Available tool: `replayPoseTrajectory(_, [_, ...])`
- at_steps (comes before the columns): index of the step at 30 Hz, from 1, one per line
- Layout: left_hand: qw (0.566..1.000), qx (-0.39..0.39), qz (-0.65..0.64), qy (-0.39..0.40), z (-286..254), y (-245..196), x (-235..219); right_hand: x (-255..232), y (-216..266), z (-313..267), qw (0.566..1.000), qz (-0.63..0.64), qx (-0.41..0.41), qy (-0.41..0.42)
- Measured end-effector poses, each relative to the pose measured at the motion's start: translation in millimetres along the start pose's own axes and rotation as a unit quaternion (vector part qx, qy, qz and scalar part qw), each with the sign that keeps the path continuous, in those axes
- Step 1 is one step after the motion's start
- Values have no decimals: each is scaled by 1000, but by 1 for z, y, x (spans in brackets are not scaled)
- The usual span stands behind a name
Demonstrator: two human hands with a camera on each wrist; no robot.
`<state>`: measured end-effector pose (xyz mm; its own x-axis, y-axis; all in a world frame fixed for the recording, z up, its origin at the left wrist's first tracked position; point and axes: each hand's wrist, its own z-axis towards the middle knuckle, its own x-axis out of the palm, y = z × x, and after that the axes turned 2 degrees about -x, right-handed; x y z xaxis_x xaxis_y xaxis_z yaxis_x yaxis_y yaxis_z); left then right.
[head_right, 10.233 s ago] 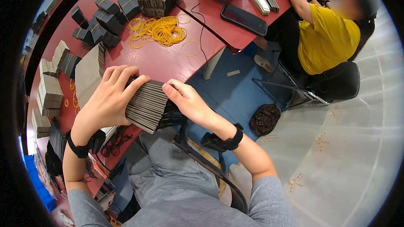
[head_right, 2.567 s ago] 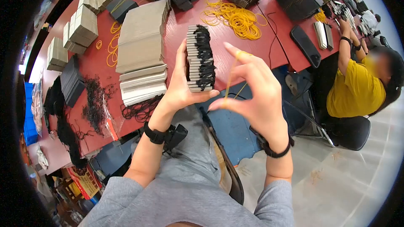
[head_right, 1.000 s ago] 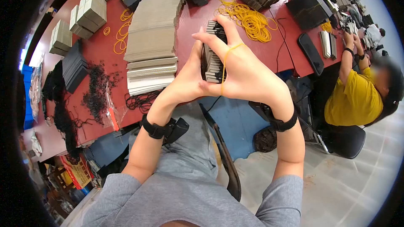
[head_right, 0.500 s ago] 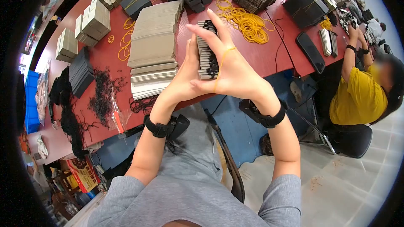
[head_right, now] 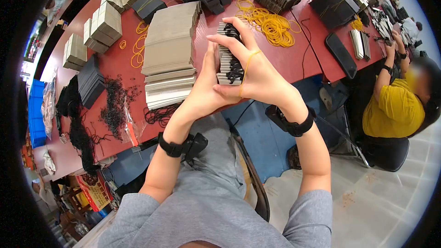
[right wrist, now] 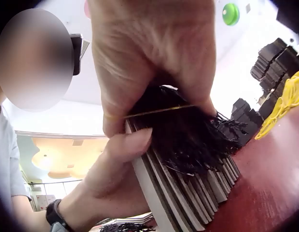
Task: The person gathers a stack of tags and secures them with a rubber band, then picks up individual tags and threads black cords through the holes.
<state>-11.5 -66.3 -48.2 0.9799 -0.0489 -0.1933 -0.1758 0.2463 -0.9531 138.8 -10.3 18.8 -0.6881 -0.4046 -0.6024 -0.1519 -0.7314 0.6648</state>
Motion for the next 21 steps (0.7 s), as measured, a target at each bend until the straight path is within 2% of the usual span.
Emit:
replayPoseTrajectory(2, [991,-66,-114,-6,-15,-11,-5,0,0,0,1000,-1,-4,-3])
replayPoseTrajectory(3, [991,-65,-113,-4,-20,-24,-16,-1,-1,-1,1000,-11,-9,-4])
replayPoseTrajectory(5, [992,73,100,-24,-25,-61,-42,0,-1,-2,1000,-19,-8,-9])
replayPoseTrajectory(6, [989,93,48,-106,-21,-72,-36,-1,-2,0,1000,-17,-9,-8])
replayPoseTrajectory(7, [989,91,47,-105,-19,-86,-28,0,-1,0,1000,-15,-11,-5])
replayPoseTrajectory(8, [963,82,229,-119,-16,-99,-19,2,-1,-1,1000,11,-9,-22])
replayPoseTrajectory(9, [903,68,403,-130,-14,-107,-10,2,-3,-1,1000,11,-10,-21])
replayPoseTrajectory(10, [883,120,420,-169,-7,-104,-1,2,-7,-1,999,-10,-32,-5])
replayPoseTrajectory(12, [885,124,417,-165,-7,-100,7,2,-11,0,990,-95,-106,0])
replayPoseTrajectory(13, [888,127,412,-159,-6,-100,9,2,-11,0,990,-96,-107,-1])
replayPoseTrajectory(15, [892,120,405,-160,-8,-101,12,5,-6,-2,998,-6,-47,-30])
replayPoseTrajectory(18, [883,116,423,-169,-5,-102,16,6,-12,-2,998,36,-40,-20])
replayPoseTrajectory(20, [916,121,355,-140,-1,-105,16,4,-11,-3,998,41,-44,-12])
replayPoseTrajectory(21, [916,121,355,-142,-1,-107,14,1,-10,-3,998,43,-49,-4])
